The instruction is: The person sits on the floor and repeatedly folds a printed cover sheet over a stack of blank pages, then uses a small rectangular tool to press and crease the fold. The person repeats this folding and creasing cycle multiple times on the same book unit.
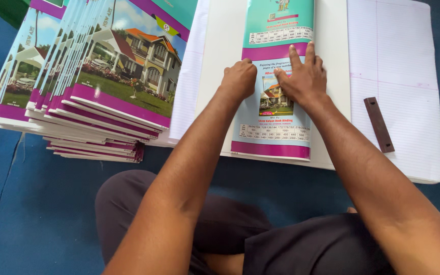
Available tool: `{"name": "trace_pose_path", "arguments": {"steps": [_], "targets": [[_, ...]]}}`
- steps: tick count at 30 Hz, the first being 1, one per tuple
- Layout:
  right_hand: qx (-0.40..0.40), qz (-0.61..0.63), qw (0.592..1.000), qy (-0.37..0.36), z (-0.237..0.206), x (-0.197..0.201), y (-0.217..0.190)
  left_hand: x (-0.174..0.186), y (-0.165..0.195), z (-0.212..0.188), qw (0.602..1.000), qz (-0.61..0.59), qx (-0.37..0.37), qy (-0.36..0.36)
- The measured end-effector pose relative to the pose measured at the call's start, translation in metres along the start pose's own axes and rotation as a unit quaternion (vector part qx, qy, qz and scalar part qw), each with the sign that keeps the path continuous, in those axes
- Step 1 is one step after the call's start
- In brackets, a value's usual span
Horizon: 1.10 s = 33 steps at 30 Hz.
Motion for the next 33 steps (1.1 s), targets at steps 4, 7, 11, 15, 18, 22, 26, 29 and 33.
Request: {"name": "trace_pose_path", "arguments": {"steps": [4,7,11,15,18,22,26,29,33], "targets": [[0.002,-0.014,0.999,0.035,-0.003,0.011,0.001,0.000,0.003,0.006,0.998,0.018,0.010,-0.052],[0.004,0.006,0.999,0.036,0.001,0.015,0.006,0.001,0.007,0.007,0.996,0.034,0.021,-0.078],[0.033,-0.025,0.999,0.036,0.010,0.011,0.007,0.008,0.006,0.004,0.998,-0.007,0.034,-0.054],[0.062,0.000,0.997,0.038,0.019,0.002,0.008,0.005,0.002,0.010,0.994,0.023,0.059,-0.085],[0.014,-0.001,1.000,-0.023,0.023,-0.016,0.017,-0.003,0.000,0.012,0.988,0.044,0.081,-0.128],[0.004,-0.007,0.999,-0.032,0.021,-0.027,0.019,-0.009,0.000,0.013,0.984,0.065,0.094,-0.139],[0.001,-0.005,1.000,-0.025,0.019,-0.037,0.015,-0.010,-0.003,0.015,0.982,0.079,0.097,-0.143],[0.004,0.003,1.000,-0.013,0.017,-0.041,0.013,-0.010,-0.006,0.013,0.982,0.080,0.094,-0.142],[0.008,0.016,1.000,0.006,0.014,-0.044,0.012,-0.010,-0.007,0.013,0.981,0.092,0.092,-0.142]]}}
Point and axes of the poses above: each hand's wrist, its own z-axis towards the middle knuckle, its own x-axis out of the back of the hand, y = z × x, the point moved 9 cm from there along z, towards the middle knuckle, and after that the axes turned 11 degrees about -y, right-handed, at the moved point
